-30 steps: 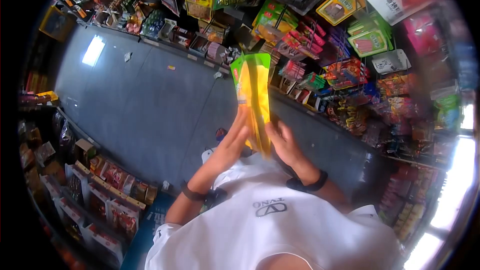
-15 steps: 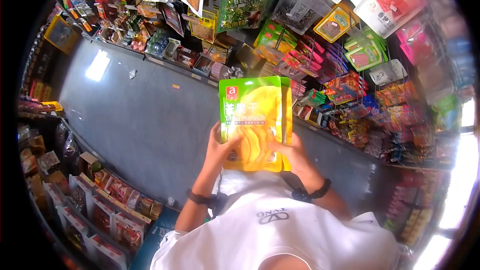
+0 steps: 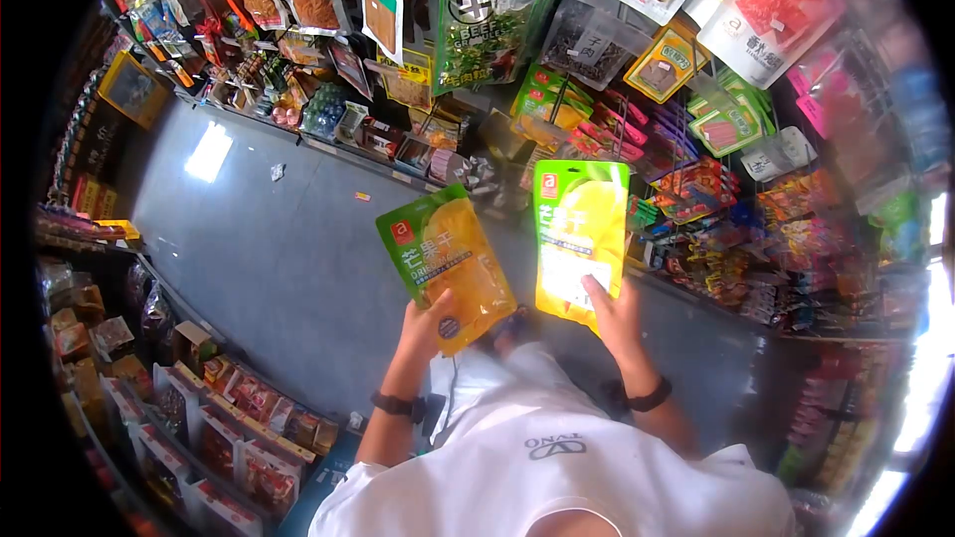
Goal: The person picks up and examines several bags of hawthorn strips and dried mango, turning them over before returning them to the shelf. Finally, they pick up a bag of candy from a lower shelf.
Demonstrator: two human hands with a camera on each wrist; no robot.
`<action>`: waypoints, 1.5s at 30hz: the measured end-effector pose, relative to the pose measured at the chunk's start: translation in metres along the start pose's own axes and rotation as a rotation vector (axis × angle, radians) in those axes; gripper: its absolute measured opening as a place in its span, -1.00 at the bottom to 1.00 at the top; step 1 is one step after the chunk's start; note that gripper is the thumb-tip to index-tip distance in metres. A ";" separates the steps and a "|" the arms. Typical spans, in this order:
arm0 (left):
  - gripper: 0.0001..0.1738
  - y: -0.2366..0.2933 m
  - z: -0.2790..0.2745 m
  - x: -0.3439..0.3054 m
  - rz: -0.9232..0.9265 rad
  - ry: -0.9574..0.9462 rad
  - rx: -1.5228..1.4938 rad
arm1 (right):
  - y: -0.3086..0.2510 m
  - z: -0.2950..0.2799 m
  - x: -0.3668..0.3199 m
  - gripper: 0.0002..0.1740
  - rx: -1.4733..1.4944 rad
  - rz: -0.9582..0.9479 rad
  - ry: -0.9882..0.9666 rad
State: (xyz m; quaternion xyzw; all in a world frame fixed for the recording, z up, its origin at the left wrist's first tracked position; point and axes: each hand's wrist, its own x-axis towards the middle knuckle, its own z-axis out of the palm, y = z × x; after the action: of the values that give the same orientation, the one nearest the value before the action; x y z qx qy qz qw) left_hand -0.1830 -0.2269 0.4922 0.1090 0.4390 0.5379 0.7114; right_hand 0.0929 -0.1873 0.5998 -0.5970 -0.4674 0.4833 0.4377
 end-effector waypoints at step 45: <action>-0.75 -0.035 0.066 0.171 -0.069 0.034 0.444 | 0.130 -0.013 0.118 -0.65 0.438 0.320 -0.044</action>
State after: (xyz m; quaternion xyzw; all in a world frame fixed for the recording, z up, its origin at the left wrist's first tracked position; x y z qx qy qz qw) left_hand -0.1048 -0.0728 0.4222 0.2387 0.5622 0.4051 0.6803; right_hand 0.1343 -0.0961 0.4557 -0.5436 -0.2606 0.6490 0.4641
